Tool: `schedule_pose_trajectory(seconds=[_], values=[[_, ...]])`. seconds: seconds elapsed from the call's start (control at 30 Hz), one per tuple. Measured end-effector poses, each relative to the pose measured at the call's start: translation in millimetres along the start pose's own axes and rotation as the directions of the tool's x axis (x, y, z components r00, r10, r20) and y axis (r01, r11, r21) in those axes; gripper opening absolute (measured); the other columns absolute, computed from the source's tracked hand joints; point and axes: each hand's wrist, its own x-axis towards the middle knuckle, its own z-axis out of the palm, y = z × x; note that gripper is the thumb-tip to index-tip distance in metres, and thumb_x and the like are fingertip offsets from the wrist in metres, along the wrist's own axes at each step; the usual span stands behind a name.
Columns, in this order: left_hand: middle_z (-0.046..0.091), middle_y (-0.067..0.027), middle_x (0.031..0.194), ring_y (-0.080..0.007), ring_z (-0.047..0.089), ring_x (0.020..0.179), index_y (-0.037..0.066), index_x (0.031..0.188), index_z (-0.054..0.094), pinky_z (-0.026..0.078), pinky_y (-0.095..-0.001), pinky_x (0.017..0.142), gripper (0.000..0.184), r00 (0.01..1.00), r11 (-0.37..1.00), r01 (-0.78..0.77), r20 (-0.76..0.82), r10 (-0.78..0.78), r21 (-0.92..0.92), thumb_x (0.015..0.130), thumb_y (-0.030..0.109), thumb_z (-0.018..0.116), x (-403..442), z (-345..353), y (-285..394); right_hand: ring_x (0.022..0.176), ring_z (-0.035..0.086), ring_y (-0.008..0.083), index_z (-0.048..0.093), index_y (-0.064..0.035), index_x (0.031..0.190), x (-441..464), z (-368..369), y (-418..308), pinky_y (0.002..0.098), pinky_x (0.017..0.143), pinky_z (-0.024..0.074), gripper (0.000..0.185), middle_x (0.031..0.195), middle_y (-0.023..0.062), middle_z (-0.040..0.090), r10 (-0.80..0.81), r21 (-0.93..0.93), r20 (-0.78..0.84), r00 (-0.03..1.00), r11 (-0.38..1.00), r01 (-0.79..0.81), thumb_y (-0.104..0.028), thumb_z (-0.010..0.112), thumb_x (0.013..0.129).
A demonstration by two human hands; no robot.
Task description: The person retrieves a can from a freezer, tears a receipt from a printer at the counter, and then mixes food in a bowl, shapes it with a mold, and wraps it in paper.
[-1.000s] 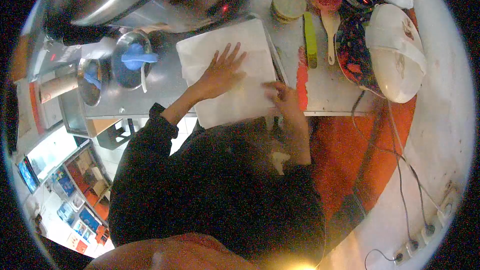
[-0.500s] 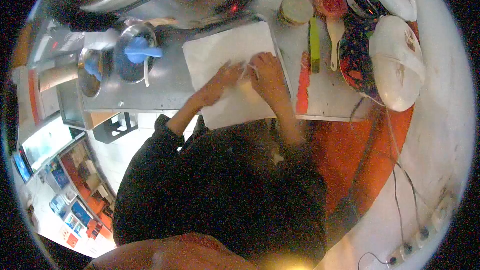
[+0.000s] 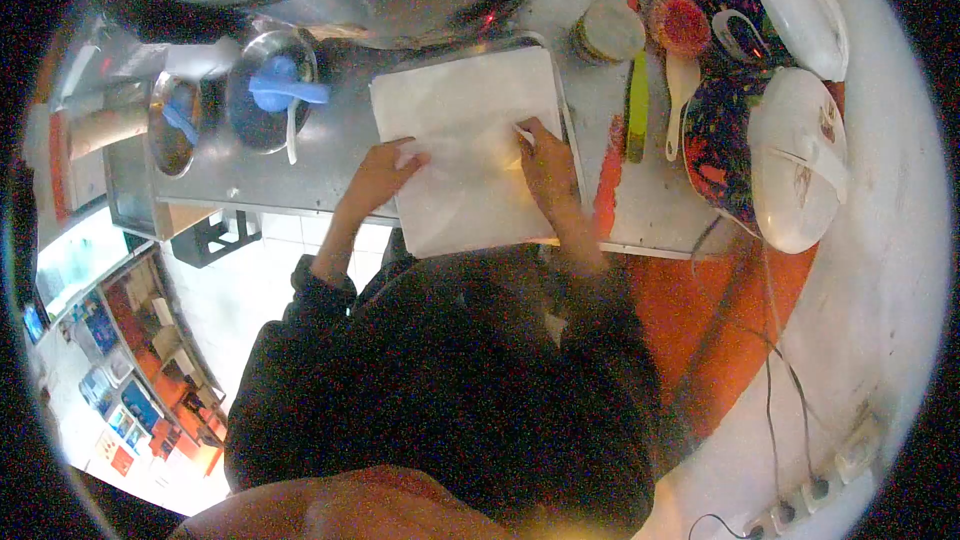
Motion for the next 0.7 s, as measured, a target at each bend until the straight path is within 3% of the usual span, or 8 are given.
schedule_pose_trajectory(seconds=[0.13, 0.2, 0.23, 0.3, 0.4, 0.53, 0.63, 0.7], values=[[0.059, -0.0146, 0.091, -0.0302, 0.053, 0.096, 0.006, 0.102, 0.053, 0.037, -0.0437, 0.079, 0.034, 0.965, 0.954, 0.189, 0.137, -0.225, 0.235, 0.078, 0.028, 0.063, 5, 19, 33, 0.082, 0.057, 0.0276, 0.058, -0.0101, 0.095, 5, 3, -10, 0.0363, 0.067, 0.0444, 0.027, 0.087, 0.0126, 0.058, -0.341, -0.266, -0.061, 0.938, 0.911, 0.314, -0.016, 0.069, 0.072], [0.058, -0.0104, 0.094, -0.0257, 0.053, 0.093, 0.011, 0.097, 0.053, 0.035, -0.0425, 0.076, 0.031, 0.944, 0.877, 0.25, -0.306, -0.125, 0.411, 0.074, 0.026, 0.066, 8, 41, 36, 0.092, 0.053, 0.0251, 0.06, -0.0117, 0.092, 11, -12, -42, 0.0375, 0.075, 0.0417, 0.028, 0.093, 0.0079, 0.056, -0.369, -0.578, -0.087, 0.925, 0.775, 0.255, -0.015, 0.071, 0.067], [0.058, -0.0104, 0.094, -0.0257, 0.053, 0.093, 0.011, 0.097, 0.053, 0.035, -0.0425, 0.076, 0.031, 0.945, 0.876, 0.252, -0.301, -0.13, 0.41, 0.074, 0.026, 0.066, 7, 44, 33, 0.095, 0.052, 0.0242, 0.06, -0.0122, 0.091, 13, -15, -46, 0.0379, 0.077, 0.0407, 0.028, 0.096, 0.0063, 0.056, -0.378, -0.668, -0.092, 0.921, 0.709, 0.224, -0.014, 0.072, 0.066], [0.056, -0.0045, 0.092, -0.0223, 0.052, 0.089, 0.016, 0.093, 0.052, 0.033, -0.0422, 0.077, 0.033, 0.887, 0.751, 0.126, -0.413, 0.207, 0.648, 0.067, 0.027, 0.069, 13, 44, 27, 0.095, 0.051, 0.0282, 0.058, -0.0116, 0.095, 27, -14, -33, 0.0432, 0.087, 0.0344, 0.029, 0.103, 0.0069, 0.053, -0.334, -0.514, 0.013, 0.943, 0.806, 0.293, -0.013, 0.068, 0.068], [0.053, -0.0017, 0.085, -0.0208, 0.049, 0.086, 0.014, 0.09, 0.053, 0.031, -0.0395, 0.083, 0.022, 0.957, 0.831, 0.088, -0.278, 0.082, 0.55, 0.07, 0.018, 0.062, 9, 29, 34, 0.093, 0.051, 0.029, 0.058, -0.0086, 0.091, 37, -15, -28, 0.042, 0.082, 0.0382, 0.024, 0.1, 0.0098, 0.055, -0.068, -0.4, 0.244, 0.967, 0.902, 0.164, -0.008, 0.065, 0.069], [0.049, -0.0017, 0.079, -0.019, 0.049, 0.085, 0.014, 0.089, 0.053, 0.032, -0.0373, 0.08, 0.017, 0.98, 0.924, 0.137, -0.185, -0.074, 0.357, 0.072, 0.012, 0.058, 7, 44, 27, 0.092, 0.051, 0.0295, 0.057, -0.0074, 0.088, 28, -5, -3, 0.0431, 0.077, 0.0407, 0.018, 0.096, 0.0116, 0.056, -0.116, -0.149, 0.26, 0.959, 0.976, 0.158, -0.003, 0.058, 0.07], [0.052, -0.0023, 0.082, -0.0187, 0.05, 0.085, 0.012, 0.089, 0.055, 0.034, -0.0355, 0.074, 0.016, 0.947, 0.908, -0.108, -0.235, 0.217, 0.404, 0.074, 0.005, 0.053, -5, 46, 14, 0.094, 0.051, 0.0298, 0.058, -0.0054, 0.093, 11, 4, 14, 0.0433, 0.081, 0.0424, 0.021, 0.1, 0.013, 0.056, -0.31, -0.315, 0.27, 0.912, 0.866, 0.388, -0.003, 0.052, 0.072], [0.056, -0.006, 0.093, -0.0209, 0.051, 0.094, 0.007, 0.097, 0.055, 0.037, -0.036, 0.078, 0.023, 0.913, 0.899, -0.332, -0.145, 0.383, 0.286, 0.074, 0.005, 0.052, -10, 45, -1, 0.105, 0.049, 0.0291, 0.056, -0.0027, 0.101, 4, 9, 33, 0.0403, 0.092, 0.0402, 0.028, 0.109, 0.0142, 0.054, -0.69, -0.388, 0.237, 0.684, 0.578, 0.717, -0.004, 0.05, 0.074]])
